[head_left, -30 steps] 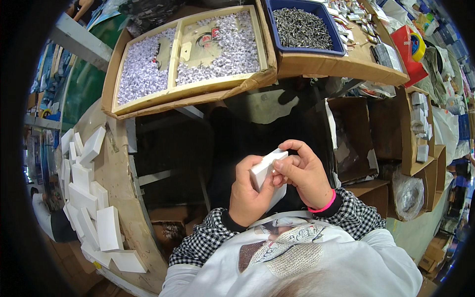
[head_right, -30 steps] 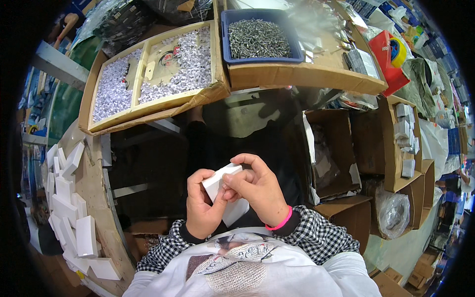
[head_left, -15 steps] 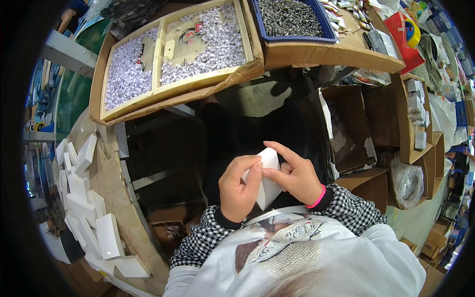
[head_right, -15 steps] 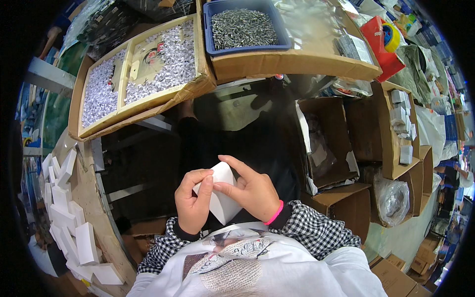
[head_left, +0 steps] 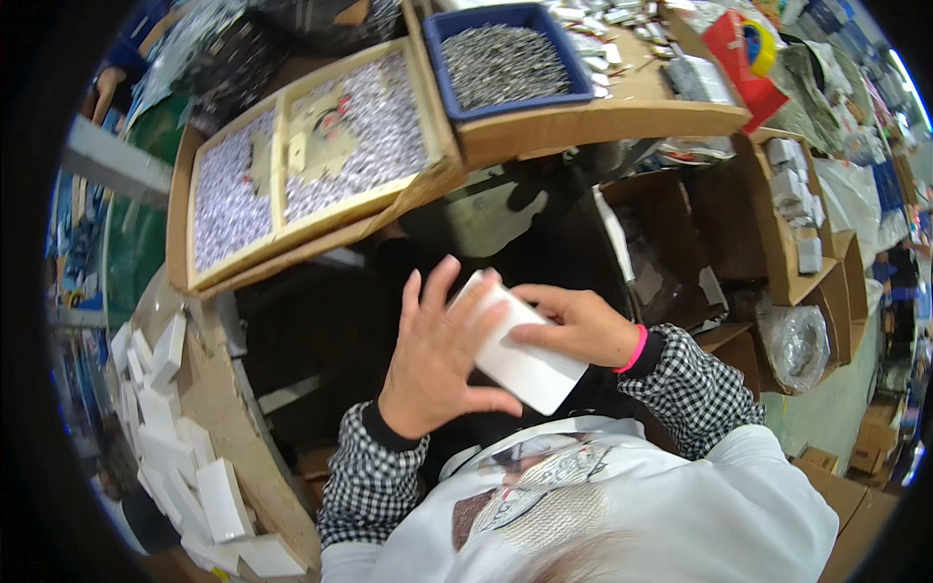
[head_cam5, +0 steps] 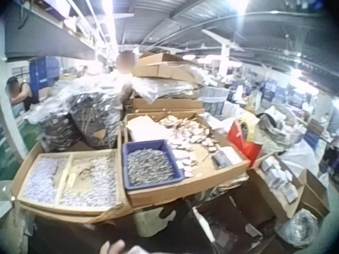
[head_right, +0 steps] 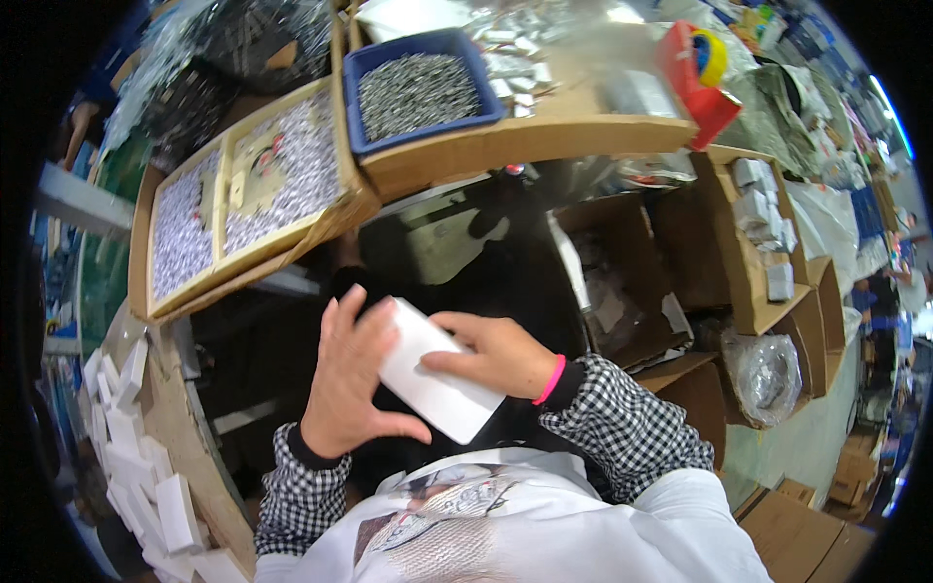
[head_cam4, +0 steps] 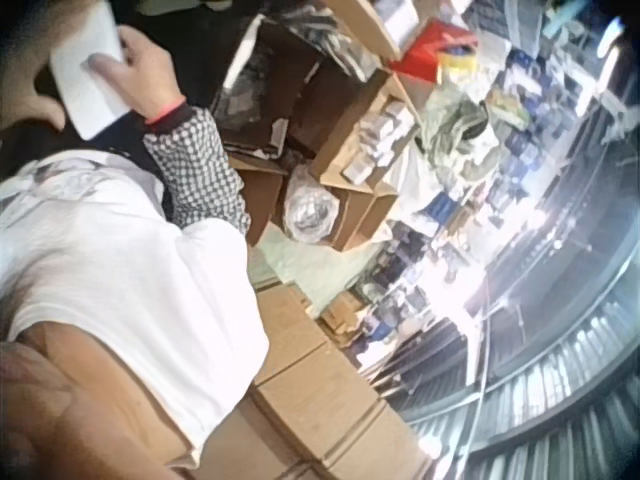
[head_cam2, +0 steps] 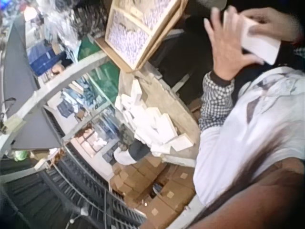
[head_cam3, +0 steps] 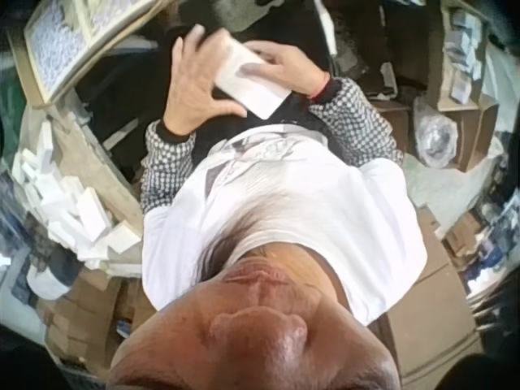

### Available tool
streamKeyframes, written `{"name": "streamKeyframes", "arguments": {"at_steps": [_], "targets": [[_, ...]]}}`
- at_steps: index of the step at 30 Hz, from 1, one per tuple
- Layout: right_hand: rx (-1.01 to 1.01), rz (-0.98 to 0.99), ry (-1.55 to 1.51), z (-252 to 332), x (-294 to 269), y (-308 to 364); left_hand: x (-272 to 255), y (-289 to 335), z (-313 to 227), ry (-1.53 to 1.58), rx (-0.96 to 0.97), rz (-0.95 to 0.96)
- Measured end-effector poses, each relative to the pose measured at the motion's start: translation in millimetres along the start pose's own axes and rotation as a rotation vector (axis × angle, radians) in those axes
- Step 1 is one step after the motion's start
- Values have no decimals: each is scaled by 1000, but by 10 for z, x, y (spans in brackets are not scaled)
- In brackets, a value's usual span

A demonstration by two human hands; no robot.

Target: The person repeatedly picks up small white boxes, inserts small metal components and a black item, then closes and seals each box with tape. The process is repeated continuously at a workbench in a factory setting.

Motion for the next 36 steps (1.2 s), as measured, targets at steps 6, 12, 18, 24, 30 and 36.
{"name": "streamKeyframes", "arguments": {"at_steps": [6,12,18,24,30,36], "targets": [[34,378,270,390,-281,-56,122,-226,-235,-76,82,230],[-343,-167,162,1001,-1434,16,204,-90,-68,271,-116,319],[-397,-438,1530,1241,-2672,-434,484,161,53,1068,-431,401],[-23,-185,1574,1192,-2936,-471,594,221,101,1140,-483,276],[-9,-150,1530,1163,-2898,-412,535,182,71,1254,-505,360],[-47,-143,1482,1142,-3036,-551,544,160,2,1296,-541,393]]}}
Point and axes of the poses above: each hand's wrist, its own y-axis away from the middle knuckle, its own x-axis out of the palm, z = x × y, the point moved 2 cm from there along -y, towards the middle knuckle, and after that the axes turned 11 degrees about -x, right-handed, at the moved point
